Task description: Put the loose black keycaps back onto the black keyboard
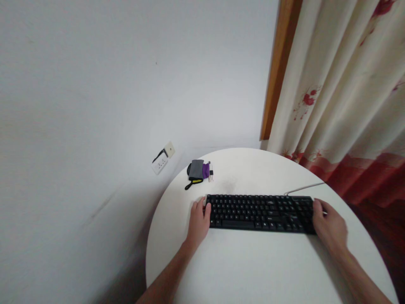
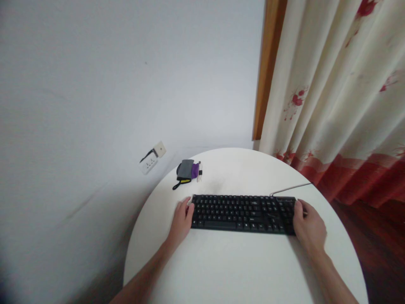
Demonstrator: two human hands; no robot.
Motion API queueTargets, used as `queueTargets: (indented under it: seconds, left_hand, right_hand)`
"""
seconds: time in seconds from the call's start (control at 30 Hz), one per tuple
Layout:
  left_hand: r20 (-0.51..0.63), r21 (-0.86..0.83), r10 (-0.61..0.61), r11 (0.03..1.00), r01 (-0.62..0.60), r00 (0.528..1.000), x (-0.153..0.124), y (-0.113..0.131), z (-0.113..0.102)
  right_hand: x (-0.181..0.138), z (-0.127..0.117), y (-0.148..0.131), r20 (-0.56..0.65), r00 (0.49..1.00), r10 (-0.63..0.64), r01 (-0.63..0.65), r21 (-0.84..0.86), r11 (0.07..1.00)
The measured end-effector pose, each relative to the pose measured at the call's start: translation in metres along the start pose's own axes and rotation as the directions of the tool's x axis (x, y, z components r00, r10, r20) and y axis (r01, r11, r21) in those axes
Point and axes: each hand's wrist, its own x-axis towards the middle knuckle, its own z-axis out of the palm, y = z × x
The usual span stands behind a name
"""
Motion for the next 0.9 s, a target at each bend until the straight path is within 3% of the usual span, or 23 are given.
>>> queueTargets:
  seconds: [0.3, 0.47, 0.67, 0.9]
  left_hand:
    - [0.053, -0.052, -0.135, 0.989, 0.138, 0.989, 0.024, -0.008, -0.006]
    - [0.206, 0.277, -0.101, 0.960, 0.041, 0.973, 0.082, -0.003, -0.010]
    - [0.207, 0.387, -0.186, 0.917, 0.094, 0.961, 0.140, 0.000, 0.012]
    - [0.164, 0.475, -0.294, 0.860, 0.186, 0.942, 0.157, 0.008, 0.033]
  right_hand:
    - [0.002, 0.002, 0.005, 0.016, 1.000, 0.018, -0.018, 0.018, 1.000]
    - [0.002, 0.003, 0.004, 0.016, 1.000, 0.012, -0.012, 0.025, 1.000]
    - [0.002, 0.005, 0.004, -0.009, 1.000, -0.004, 0.005, 0.060, 0.998]
    - [0.003, 0.009, 0.007, -0.028, 0.999, -0.021, 0.023, 0.088, 0.996]
